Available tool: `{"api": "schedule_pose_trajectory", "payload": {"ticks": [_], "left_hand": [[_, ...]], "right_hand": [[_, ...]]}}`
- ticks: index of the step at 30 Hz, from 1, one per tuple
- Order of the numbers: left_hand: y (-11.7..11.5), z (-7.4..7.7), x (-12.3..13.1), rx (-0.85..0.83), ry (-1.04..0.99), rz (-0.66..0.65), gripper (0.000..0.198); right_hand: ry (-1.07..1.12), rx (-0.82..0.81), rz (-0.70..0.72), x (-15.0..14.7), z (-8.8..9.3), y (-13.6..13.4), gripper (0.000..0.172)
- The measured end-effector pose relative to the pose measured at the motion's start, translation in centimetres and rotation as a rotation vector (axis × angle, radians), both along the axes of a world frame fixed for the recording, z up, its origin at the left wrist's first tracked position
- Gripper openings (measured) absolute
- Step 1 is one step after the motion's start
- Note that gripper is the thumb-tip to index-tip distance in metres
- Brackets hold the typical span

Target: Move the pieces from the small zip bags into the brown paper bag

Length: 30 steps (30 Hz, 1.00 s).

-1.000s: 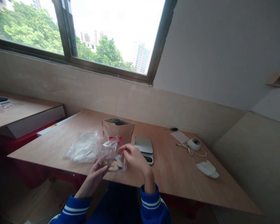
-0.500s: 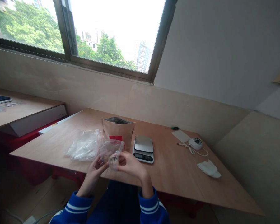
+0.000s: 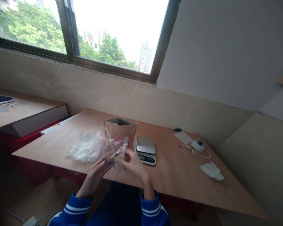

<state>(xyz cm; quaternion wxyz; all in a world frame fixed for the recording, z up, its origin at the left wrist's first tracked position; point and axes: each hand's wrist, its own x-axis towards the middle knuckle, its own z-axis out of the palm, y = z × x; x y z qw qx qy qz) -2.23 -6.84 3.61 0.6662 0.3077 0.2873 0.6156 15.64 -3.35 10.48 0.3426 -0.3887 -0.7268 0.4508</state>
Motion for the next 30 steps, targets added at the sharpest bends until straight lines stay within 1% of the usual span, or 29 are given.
{"api": "schedule_pose_trajectory", "payload": {"ticks": [4,7,10,13,16,19,21,26,28,30], "left_hand": [[-0.2,0.3,-0.1,-0.008,0.064,0.03,0.043],[0.0,0.1,-0.1,-0.021,0.098,0.078,0.042],[0.2,0.0,-0.1,-0.018,0.126,0.127,0.039],[0.3,-0.1,0.0,-0.021,0.148,0.159,0.035],[0.2,0.1,0.2,-0.024,0.172,0.19,0.031],[0.0,0.2,0.5,-0.032,0.206,0.241,0.028],[-0.1,0.2,0.7,-0.043,0.216,0.264,0.027],[0.1,-0.1,0.5,-0.065,0.202,0.246,0.026],[0.2,-0.3,0.4,-0.064,0.21,0.197,0.027],[0.3,-0.4,0.2,-0.063,0.211,0.146,0.032]], "right_hand": [[0.028,-0.06,0.028,-0.1,0.0,0.0,0.035],[0.054,-0.075,0.042,-0.2,0.3,-0.1,0.033],[0.14,-0.076,0.06,-0.2,0.5,-0.3,0.032],[0.218,-0.119,0.089,-0.5,0.7,-0.6,0.033],[0.194,-0.13,0.115,-1.2,0.6,-0.7,0.032],[0.17,-0.117,0.098,-1.8,0.2,-0.6,0.03],[0.182,-0.162,0.099,-2.1,-0.1,-0.6,0.033],[0.182,-0.262,0.095,-2.5,-1.0,-0.5,0.048],[0.162,-0.283,0.109,-2.5,-1.1,-0.5,0.05],[0.131,-0.273,0.108,-2.4,-1.2,-0.6,0.048]]}}
